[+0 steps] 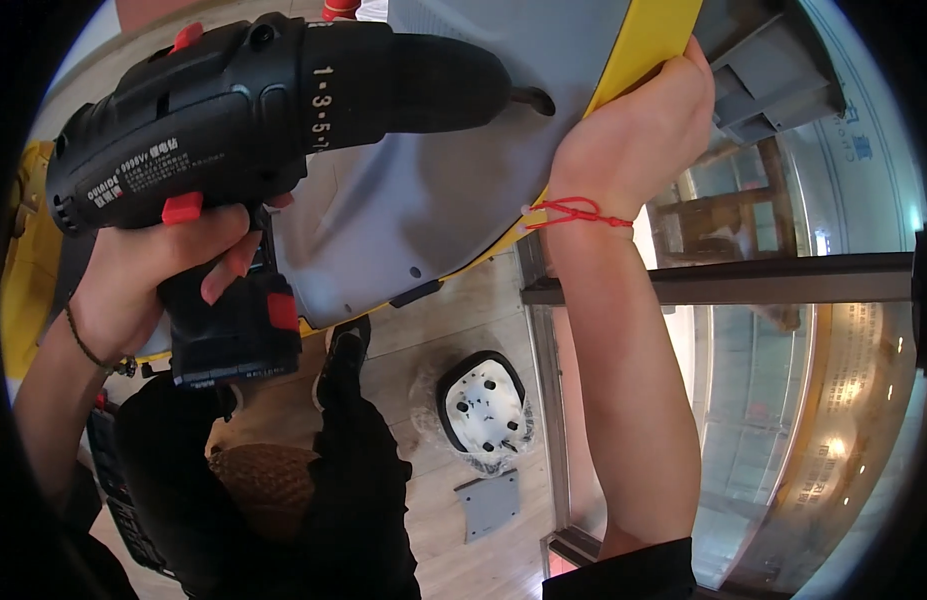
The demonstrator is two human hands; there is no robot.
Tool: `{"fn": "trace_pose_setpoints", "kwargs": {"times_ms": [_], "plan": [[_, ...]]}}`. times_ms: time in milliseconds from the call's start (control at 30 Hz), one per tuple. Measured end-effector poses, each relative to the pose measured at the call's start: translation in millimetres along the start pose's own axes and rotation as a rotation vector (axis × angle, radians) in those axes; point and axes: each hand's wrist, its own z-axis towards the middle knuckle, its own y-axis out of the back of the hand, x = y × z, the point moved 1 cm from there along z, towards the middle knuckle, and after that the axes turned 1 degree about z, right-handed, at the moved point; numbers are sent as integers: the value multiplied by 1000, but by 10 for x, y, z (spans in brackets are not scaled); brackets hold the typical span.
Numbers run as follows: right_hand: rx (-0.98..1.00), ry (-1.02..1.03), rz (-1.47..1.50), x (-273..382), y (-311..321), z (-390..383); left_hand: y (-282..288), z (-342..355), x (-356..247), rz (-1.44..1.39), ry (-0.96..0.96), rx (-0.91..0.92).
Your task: The recorder is using a screwdriver and an electric drill to remove and install screws on the body panels of a yellow electric scooter.
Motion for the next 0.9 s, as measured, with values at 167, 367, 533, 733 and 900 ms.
{"fn": "trace_pose_setpoints", "kwargs": {"times_ms": [167, 367, 533, 733, 900], "plan": [[-6, -45, -30, 77, 7, -34, 37, -34, -62, -32, 30, 39], [38, -290, 202, 38, -1, -7, 168, 141, 153, 449, -61, -8], [89, -170, 37, 31, -12, 1, 255, 210, 282, 441, -153, 33], [32, -339, 228, 68, -32, 21, 331, 286, 378, 399, -197, 69], [32, -319, 186, 41, -22, 8, 300, 335, 388, 410, -220, 96]]}}
